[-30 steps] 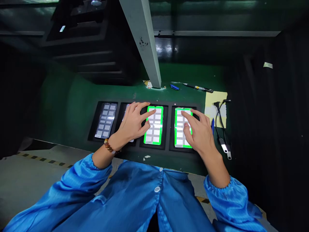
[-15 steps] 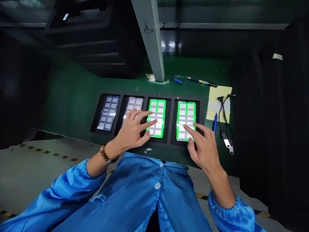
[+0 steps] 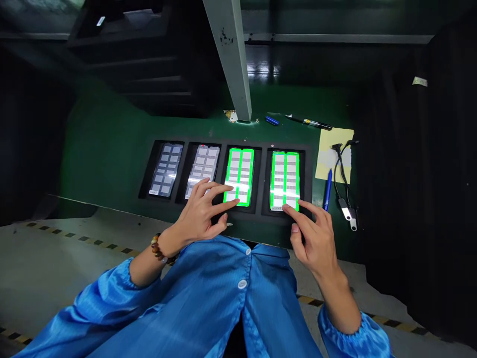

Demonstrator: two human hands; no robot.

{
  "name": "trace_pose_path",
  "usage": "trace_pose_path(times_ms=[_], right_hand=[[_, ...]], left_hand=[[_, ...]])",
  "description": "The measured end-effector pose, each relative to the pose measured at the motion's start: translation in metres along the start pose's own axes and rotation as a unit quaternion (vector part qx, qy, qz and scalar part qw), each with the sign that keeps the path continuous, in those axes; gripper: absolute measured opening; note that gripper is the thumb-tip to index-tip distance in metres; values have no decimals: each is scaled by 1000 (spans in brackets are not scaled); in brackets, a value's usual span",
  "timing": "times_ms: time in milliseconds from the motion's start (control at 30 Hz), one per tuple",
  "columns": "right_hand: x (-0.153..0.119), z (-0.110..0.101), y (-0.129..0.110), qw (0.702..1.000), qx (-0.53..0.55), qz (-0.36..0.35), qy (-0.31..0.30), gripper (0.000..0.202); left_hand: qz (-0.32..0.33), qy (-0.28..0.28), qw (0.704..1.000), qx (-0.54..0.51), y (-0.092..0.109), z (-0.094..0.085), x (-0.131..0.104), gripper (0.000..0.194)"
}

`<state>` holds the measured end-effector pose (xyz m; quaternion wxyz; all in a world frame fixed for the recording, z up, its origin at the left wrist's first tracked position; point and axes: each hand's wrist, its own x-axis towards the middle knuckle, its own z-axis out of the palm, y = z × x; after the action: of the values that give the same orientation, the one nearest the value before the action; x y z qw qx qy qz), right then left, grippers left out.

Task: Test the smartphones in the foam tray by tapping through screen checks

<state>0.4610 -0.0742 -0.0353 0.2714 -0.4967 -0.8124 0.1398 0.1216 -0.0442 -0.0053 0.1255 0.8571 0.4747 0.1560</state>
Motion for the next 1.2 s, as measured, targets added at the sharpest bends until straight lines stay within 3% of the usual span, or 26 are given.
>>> trace_pose_path(times_ms=[133,367,767,1033,1200], right_hand=[[11,4,-4,1000,-9,14,-7,55],[31,13,-15,999,-11,12,-46,59],[10,-12,7,995,-55,86,14,43],[25,2,-5,999,-21,32,-20,50],[35,11,-8,998,-11,41,-40,56]], left_hand=[[-6,29,999,18,0,1,-2,39],[-75,69,993,62,-5,0,-10,40],[-14,24,1000,3,16,15,24,45],[-86,49,994,36,-1,1,2,43],[-118,61,989,57,-6,0,-1,44]])
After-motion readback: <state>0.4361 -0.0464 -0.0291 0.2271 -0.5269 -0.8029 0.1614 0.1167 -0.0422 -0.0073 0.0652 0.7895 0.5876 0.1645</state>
